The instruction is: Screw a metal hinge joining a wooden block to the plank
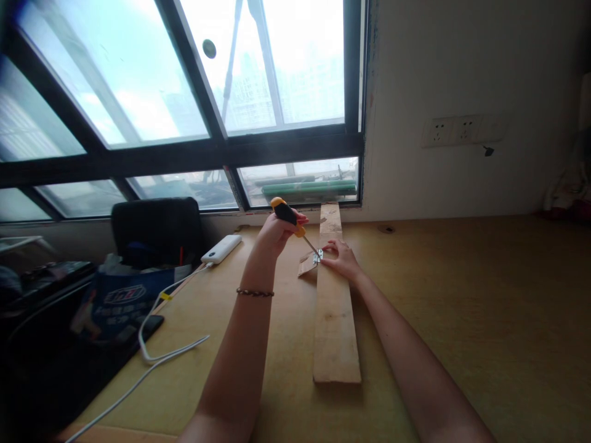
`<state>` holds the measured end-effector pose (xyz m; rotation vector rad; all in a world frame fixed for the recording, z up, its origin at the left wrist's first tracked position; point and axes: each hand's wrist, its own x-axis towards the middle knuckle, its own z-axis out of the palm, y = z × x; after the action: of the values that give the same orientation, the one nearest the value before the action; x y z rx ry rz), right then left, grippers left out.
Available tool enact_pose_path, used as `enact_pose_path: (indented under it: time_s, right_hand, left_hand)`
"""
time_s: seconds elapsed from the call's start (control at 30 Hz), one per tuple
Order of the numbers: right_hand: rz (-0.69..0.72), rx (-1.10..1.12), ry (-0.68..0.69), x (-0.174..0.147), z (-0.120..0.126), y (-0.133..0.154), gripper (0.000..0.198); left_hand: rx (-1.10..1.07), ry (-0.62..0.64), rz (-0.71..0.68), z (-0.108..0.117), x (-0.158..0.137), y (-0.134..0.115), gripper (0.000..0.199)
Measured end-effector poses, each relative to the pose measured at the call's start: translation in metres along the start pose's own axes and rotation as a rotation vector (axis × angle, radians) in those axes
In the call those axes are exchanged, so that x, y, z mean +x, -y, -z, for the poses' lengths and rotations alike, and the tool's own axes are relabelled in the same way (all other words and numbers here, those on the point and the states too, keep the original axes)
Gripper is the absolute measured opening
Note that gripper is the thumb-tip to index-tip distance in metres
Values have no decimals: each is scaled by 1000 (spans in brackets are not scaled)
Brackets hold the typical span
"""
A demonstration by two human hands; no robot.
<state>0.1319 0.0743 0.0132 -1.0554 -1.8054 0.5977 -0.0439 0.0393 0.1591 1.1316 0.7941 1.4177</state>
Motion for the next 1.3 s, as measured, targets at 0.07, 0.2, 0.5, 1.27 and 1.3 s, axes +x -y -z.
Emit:
enact_pose_path:
  time_s: [0.07,0.2,0.5,1.27,1.3]
  right_hand:
    - [0,7,-2,0,0,-1,52]
    - [8,18,1,0,-1,-3,54]
    - [25,9,2,0,-1,-4,52]
    - [-36,56,-17,0,0,5,52]
    - [-35,53,-18,0,0,5,52]
  left_hand:
    - [2,6,-5,0,0,1,23]
    - [-5,14,-9,-1,-1,0,24]
    - [-3,16,-2,-3,-4,-2,23]
    - [20,36,-12,-6,-6,-3,25]
    - [24,33,-10,-6,-5,-3,24]
